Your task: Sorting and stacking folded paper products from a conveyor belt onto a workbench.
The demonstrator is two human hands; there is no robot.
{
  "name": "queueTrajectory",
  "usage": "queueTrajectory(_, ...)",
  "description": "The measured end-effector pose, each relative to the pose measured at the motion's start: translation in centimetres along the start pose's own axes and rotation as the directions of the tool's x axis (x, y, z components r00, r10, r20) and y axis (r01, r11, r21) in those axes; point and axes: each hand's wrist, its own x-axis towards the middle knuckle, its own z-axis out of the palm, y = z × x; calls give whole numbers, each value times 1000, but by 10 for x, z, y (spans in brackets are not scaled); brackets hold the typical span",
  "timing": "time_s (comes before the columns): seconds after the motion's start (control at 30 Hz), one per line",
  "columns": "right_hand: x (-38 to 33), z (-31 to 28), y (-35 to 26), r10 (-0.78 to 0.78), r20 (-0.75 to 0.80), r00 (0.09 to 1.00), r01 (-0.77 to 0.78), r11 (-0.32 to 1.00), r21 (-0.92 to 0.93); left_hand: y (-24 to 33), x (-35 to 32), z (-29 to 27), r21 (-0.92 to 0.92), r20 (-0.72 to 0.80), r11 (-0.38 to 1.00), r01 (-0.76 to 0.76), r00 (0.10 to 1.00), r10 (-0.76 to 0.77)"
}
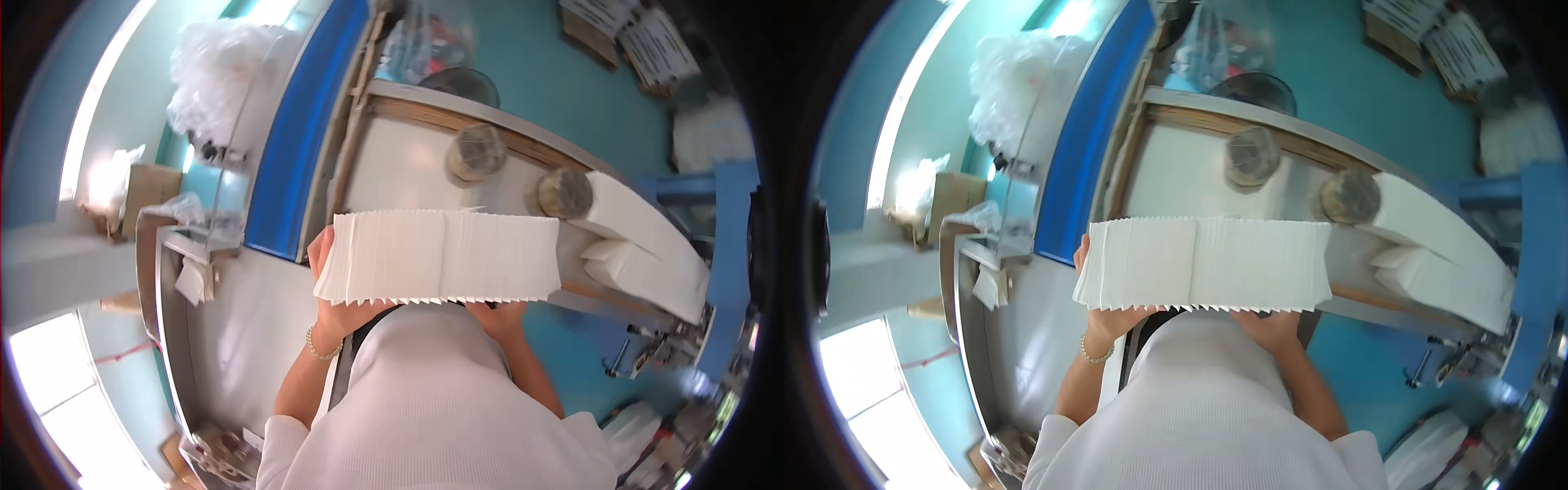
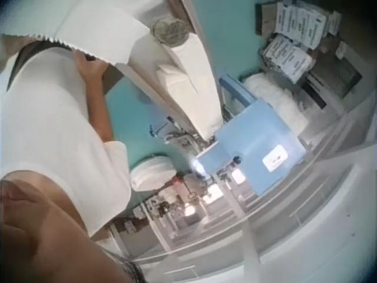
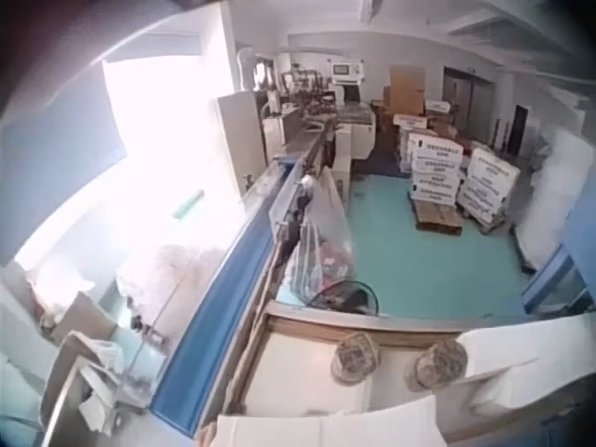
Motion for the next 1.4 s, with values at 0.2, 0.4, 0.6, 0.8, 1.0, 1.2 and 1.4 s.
queueTrajectory(0.2, 25, 18, 2, -496, 619, 610, 790, 316, -526, -3, -105, -52, -99, -291, 945, 312, 899, -327)
queueTrajectory(0.4, 40, 47, 1, -454, 834, 314, 934, 306, -185, 40, -196, -80, -815, -484, 537, 218, 255, -837)
queueTrajectory(0.6, 91, 39, 6, -389, 921, 36, 948, 305, 92, 85, -260, -74, -430, -799, 852, 299, 314, -513)
queueTrajectory(0.8, 68, 92, -6, -293, 942, -165, 907, 330, 262, 131, -262, -73, -134, -810, 646, 752, 293, -509)
queueTrajectory(1.0, 75, 130, -14, -221, 935, -278, 870, 354, 343, 116, -241, -70, 290, -687, 519, 804, 552, -472)
queueTrajectory(1.2, 76, 302, -92, 146, 989, 29, 615, 777, -133, 87, -212, -59, -758, -457, 350, 550, -66, -887)
queueTrajectory(1.4, 120, 379, -89, -19, 997, 75, 855, 515, -54, 59, -171, -42, -992, 4, -7, 129, -25, -1000)
